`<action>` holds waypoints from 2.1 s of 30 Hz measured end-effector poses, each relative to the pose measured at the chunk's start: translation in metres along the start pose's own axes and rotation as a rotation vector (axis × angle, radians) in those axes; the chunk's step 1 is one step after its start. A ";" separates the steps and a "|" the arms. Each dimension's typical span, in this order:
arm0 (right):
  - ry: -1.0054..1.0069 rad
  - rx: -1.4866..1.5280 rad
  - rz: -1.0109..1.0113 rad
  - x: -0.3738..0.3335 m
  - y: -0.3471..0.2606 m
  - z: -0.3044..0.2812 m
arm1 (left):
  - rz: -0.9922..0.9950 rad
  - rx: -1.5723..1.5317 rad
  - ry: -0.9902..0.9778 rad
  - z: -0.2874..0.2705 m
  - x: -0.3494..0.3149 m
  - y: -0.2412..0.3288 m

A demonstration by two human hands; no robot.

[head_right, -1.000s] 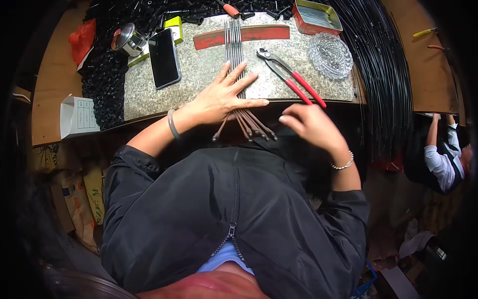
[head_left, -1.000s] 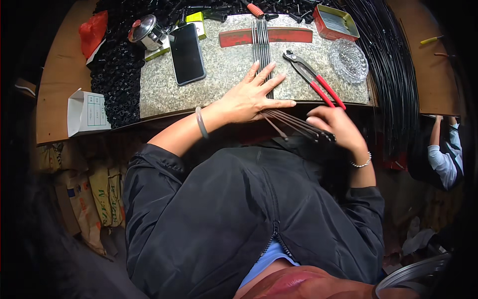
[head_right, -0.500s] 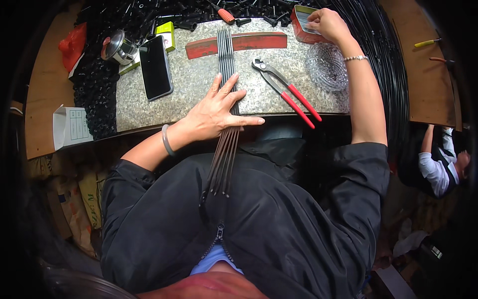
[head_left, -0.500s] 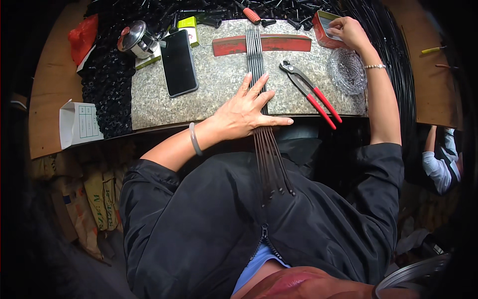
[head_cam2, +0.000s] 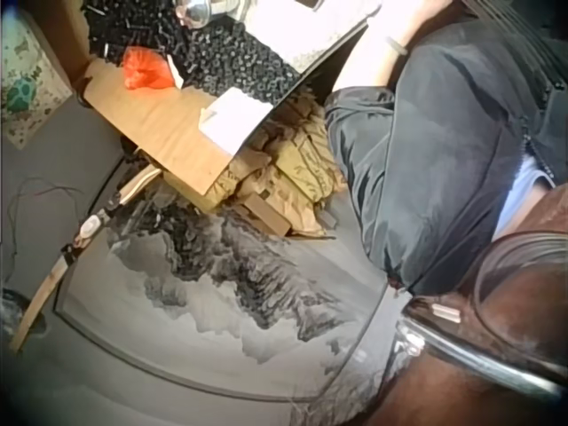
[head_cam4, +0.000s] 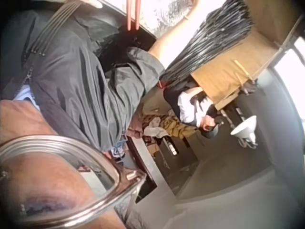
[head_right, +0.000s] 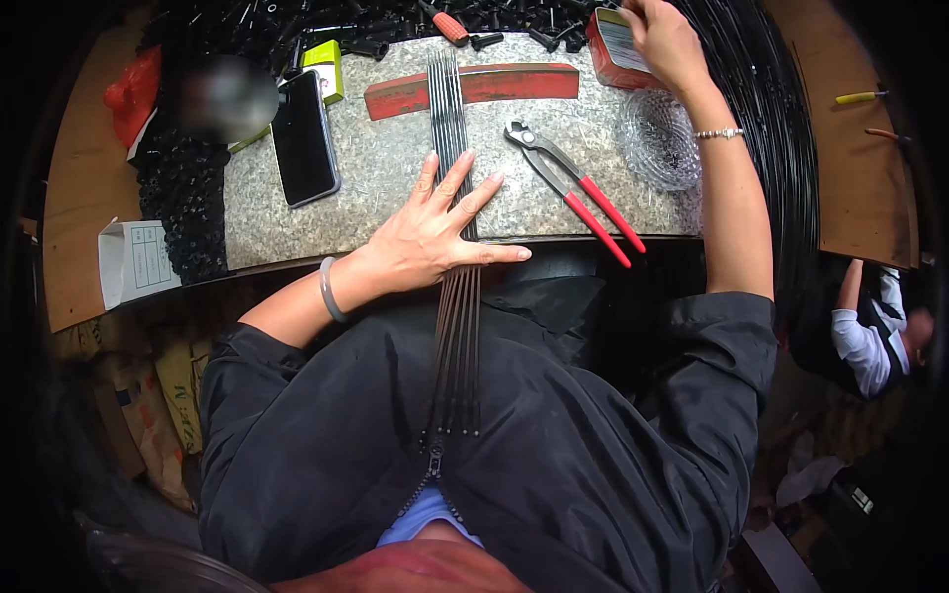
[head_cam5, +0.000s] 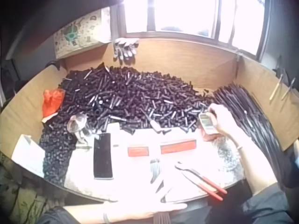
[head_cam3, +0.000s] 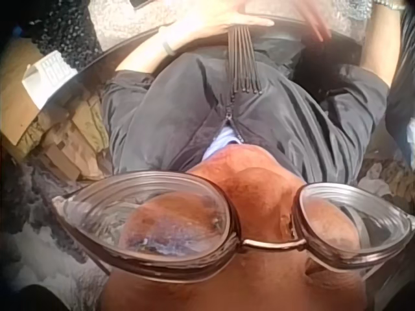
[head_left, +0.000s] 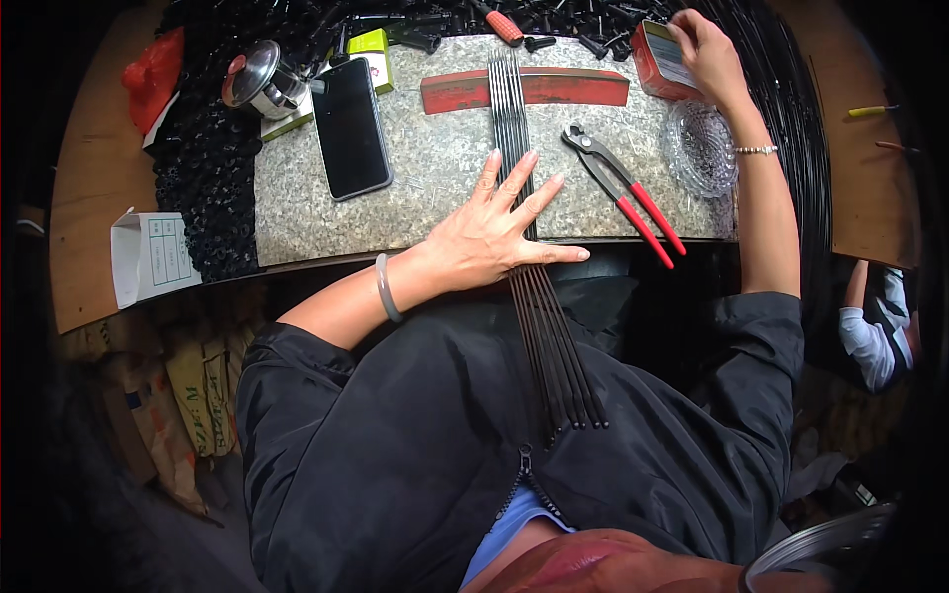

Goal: The person aligns metal rods, threads a wire through their ends, and fits them into a plastic hub. The person then twists and tightens the wire around the hub using pliers to secure the rods in place.

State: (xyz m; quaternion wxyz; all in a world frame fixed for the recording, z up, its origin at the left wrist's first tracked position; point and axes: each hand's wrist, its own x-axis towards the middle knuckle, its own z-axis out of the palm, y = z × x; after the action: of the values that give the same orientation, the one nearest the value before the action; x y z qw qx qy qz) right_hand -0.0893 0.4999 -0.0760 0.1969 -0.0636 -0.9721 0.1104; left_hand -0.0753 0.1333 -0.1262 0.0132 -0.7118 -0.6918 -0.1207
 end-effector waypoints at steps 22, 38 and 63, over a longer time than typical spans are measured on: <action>-0.174 0.424 -0.084 -0.004 -0.100 0.073 | -0.013 -0.016 0.035 -0.001 0.000 -0.001; -0.130 0.446 -0.110 -0.003 -0.103 0.079 | -0.001 -0.013 0.015 -0.002 0.000 -0.002; -0.173 0.474 -0.371 0.010 -0.106 0.081 | -0.017 -0.054 0.031 -0.001 -0.004 -0.002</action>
State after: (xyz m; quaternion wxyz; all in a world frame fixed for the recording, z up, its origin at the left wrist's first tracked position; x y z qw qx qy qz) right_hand -0.1391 0.3833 -0.1192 0.1396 0.1721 -0.9274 0.3013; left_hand -0.0772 0.1297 -0.1260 0.0039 -0.7042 -0.6938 -0.1506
